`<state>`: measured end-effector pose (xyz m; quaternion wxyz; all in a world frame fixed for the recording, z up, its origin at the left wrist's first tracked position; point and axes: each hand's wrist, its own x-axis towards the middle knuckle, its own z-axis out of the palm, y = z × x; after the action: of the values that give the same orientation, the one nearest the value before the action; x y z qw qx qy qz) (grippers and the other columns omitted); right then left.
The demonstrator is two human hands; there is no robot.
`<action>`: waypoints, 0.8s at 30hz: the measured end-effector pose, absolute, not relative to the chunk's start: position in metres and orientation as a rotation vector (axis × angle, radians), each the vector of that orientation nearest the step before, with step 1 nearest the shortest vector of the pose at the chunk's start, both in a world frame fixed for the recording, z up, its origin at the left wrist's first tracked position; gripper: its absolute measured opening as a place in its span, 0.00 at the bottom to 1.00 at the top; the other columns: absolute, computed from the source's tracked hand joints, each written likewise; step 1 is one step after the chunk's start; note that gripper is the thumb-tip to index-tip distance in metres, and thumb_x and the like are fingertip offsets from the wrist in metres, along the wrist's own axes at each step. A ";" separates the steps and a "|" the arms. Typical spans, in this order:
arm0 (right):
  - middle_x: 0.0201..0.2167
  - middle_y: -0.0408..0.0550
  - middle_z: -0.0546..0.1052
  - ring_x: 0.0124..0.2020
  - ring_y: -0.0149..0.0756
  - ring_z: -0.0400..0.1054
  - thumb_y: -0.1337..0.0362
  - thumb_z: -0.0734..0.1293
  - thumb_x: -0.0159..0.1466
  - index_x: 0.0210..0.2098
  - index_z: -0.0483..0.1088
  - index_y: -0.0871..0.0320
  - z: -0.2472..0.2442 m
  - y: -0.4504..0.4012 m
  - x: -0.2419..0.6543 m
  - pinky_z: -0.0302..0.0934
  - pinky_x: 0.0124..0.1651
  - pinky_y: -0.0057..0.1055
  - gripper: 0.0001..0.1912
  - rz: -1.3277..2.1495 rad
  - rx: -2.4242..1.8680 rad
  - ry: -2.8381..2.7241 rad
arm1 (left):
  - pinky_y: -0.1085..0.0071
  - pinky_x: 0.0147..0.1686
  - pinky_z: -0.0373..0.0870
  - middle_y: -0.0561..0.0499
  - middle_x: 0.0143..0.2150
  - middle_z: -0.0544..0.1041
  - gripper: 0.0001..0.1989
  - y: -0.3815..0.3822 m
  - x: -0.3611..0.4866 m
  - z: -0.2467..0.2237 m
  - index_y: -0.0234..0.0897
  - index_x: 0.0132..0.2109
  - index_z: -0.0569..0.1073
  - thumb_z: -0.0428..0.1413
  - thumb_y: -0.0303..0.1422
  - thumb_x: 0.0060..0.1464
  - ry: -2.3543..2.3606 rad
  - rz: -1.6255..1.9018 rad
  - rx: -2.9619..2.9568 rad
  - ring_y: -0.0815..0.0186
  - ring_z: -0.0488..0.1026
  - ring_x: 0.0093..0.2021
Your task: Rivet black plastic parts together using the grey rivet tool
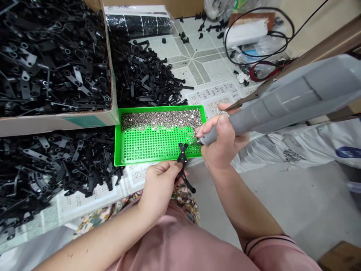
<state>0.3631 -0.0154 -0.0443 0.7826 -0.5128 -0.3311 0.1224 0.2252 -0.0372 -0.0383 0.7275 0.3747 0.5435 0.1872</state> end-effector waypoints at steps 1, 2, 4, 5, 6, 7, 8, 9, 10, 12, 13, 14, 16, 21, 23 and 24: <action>0.16 0.36 0.65 0.13 0.30 0.60 0.59 0.65 0.60 0.30 0.68 0.54 -0.042 -0.015 0.363 0.61 0.21 0.32 0.06 0.266 -1.105 -0.694 | 0.76 0.23 0.58 0.51 0.20 0.74 0.11 -0.037 0.225 -0.039 0.33 0.22 0.74 0.55 0.33 0.50 1.198 0.412 0.833 0.73 0.63 0.20; 0.15 0.36 0.65 0.13 0.30 0.60 0.59 0.65 0.60 0.33 0.68 0.54 -0.038 -0.016 0.364 0.60 0.19 0.32 0.06 0.273 -1.083 -0.678 | 0.76 0.23 0.57 0.52 0.20 0.74 0.12 -0.037 0.225 -0.039 0.34 0.22 0.74 0.55 0.33 0.50 1.196 0.413 0.836 0.73 0.62 0.20; 0.14 0.35 0.64 0.12 0.30 0.59 0.59 0.65 0.60 0.35 0.68 0.54 -0.029 -0.018 0.366 0.58 0.17 0.31 0.07 0.289 -1.010 -0.665 | 0.76 0.22 0.56 0.52 0.20 0.73 0.12 -0.037 0.225 -0.041 0.34 0.22 0.74 0.55 0.34 0.50 1.197 0.416 0.831 0.73 0.61 0.19; 0.14 0.35 0.63 0.12 0.30 0.59 0.58 0.64 0.60 0.36 0.68 0.55 -0.023 -0.020 0.366 0.57 0.17 0.31 0.08 0.303 -0.973 -0.664 | 0.75 0.21 0.56 0.52 0.19 0.73 0.12 -0.037 0.225 -0.041 0.34 0.22 0.74 0.55 0.35 0.50 1.197 0.417 0.825 0.73 0.61 0.19; 0.14 0.35 0.63 0.12 0.30 0.59 0.57 0.64 0.60 0.37 0.68 0.55 -0.018 -0.022 0.367 0.58 0.16 0.31 0.09 0.328 -0.940 -0.671 | 0.75 0.21 0.56 0.52 0.19 0.73 0.12 -0.037 0.224 -0.042 0.34 0.22 0.75 0.56 0.35 0.50 1.198 0.416 0.819 0.73 0.61 0.19; 0.14 0.36 0.64 0.12 0.30 0.59 0.56 0.65 0.60 0.37 0.68 0.56 -0.013 -0.024 0.366 0.58 0.16 0.31 0.11 0.362 -0.912 -0.684 | 0.75 0.21 0.56 0.52 0.19 0.73 0.12 -0.037 0.224 -0.042 0.34 0.22 0.75 0.56 0.35 0.50 1.199 0.415 0.816 0.72 0.62 0.19; 0.14 0.36 0.64 0.12 0.30 0.59 0.55 0.65 0.59 0.37 0.68 0.56 -0.009 -0.026 0.365 0.58 0.16 0.31 0.12 0.406 -0.890 -0.701 | 0.75 0.21 0.56 0.52 0.19 0.72 0.12 -0.037 0.224 -0.042 0.34 0.22 0.75 0.56 0.35 0.50 1.198 0.414 0.817 0.72 0.62 0.19; 0.14 0.36 0.64 0.11 0.31 0.59 0.54 0.65 0.59 0.37 0.68 0.57 -0.006 -0.028 0.363 0.58 0.15 0.32 0.13 0.455 -0.870 -0.720 | 0.76 0.21 0.57 0.52 0.19 0.72 0.12 -0.036 0.224 -0.042 0.34 0.22 0.75 0.56 0.35 0.50 1.197 0.413 0.822 0.72 0.62 0.19; 0.14 0.37 0.64 0.10 0.31 0.59 0.54 0.66 0.59 0.37 0.68 0.57 -0.005 -0.029 0.361 0.58 0.14 0.32 0.13 0.505 -0.854 -0.737 | 0.76 0.21 0.57 0.53 0.18 0.72 0.13 -0.036 0.225 -0.042 0.34 0.22 0.75 0.56 0.35 0.50 1.195 0.412 0.830 0.73 0.62 0.19; 0.13 0.36 0.65 0.09 0.31 0.58 0.54 0.66 0.58 0.36 0.68 0.56 -0.004 -0.029 0.355 0.57 0.13 0.32 0.13 0.580 -0.836 -0.757 | 0.76 0.20 0.56 0.54 0.16 0.70 0.14 -0.035 0.225 -0.042 0.35 0.20 0.74 0.56 0.35 0.50 1.192 0.417 0.846 0.73 0.61 0.18; 0.12 0.36 0.65 0.09 0.31 0.58 0.54 0.66 0.58 0.36 0.68 0.56 -0.005 -0.028 0.353 0.57 0.13 0.32 0.12 0.603 -0.834 -0.758 | 0.76 0.20 0.56 0.54 0.16 0.70 0.14 -0.035 0.225 -0.042 0.35 0.20 0.73 0.56 0.35 0.50 1.191 0.421 0.853 0.73 0.60 0.18; 0.12 0.36 0.65 0.09 0.31 0.58 0.55 0.66 0.58 0.36 0.68 0.56 -0.006 -0.028 0.350 0.58 0.13 0.32 0.12 0.619 -0.834 -0.755 | 0.76 0.20 0.56 0.54 0.16 0.69 0.14 -0.035 0.225 -0.042 0.35 0.20 0.73 0.56 0.35 0.50 1.189 0.423 0.858 0.73 0.60 0.18; 0.12 0.37 0.65 0.10 0.31 0.59 0.56 0.66 0.58 0.36 0.68 0.57 -0.006 -0.028 0.348 0.58 0.13 0.32 0.11 0.632 -0.828 -0.752 | 0.76 0.20 0.56 0.54 0.16 0.70 0.14 -0.035 0.225 -0.042 0.35 0.20 0.73 0.56 0.36 0.50 1.189 0.419 0.861 0.73 0.60 0.18; 0.13 0.38 0.67 0.10 0.32 0.60 0.57 0.66 0.58 0.35 0.68 0.57 -0.002 -0.030 0.350 0.57 0.13 0.32 0.10 0.658 -0.800 -0.785 | 0.76 0.20 0.57 0.54 0.16 0.70 0.14 -0.036 0.224 -0.041 0.35 0.20 0.73 0.56 0.36 0.50 1.201 0.405 0.862 0.73 0.62 0.18; 0.13 0.38 0.68 0.10 0.32 0.60 0.57 0.67 0.57 0.35 0.69 0.56 -0.002 -0.030 0.351 0.58 0.13 0.32 0.10 0.672 -0.805 -0.797 | 0.76 0.21 0.57 0.54 0.17 0.70 0.14 -0.036 0.224 -0.042 0.35 0.20 0.72 0.56 0.36 0.50 1.200 0.405 0.878 0.73 0.62 0.18; 0.13 0.38 0.68 0.10 0.32 0.60 0.57 0.67 0.57 0.35 0.69 0.55 -0.003 -0.031 0.351 0.57 0.13 0.32 0.10 0.676 -0.808 -0.798 | 0.75 0.21 0.57 0.54 0.17 0.70 0.14 -0.037 0.223 -0.042 0.35 0.20 0.73 0.55 0.36 0.50 1.200 0.406 0.888 0.72 0.62 0.19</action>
<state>0.3506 -0.0306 -0.0028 0.7893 -0.3754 -0.3707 0.3140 0.2232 -0.0368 -0.0423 0.7154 0.4012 0.5419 0.1832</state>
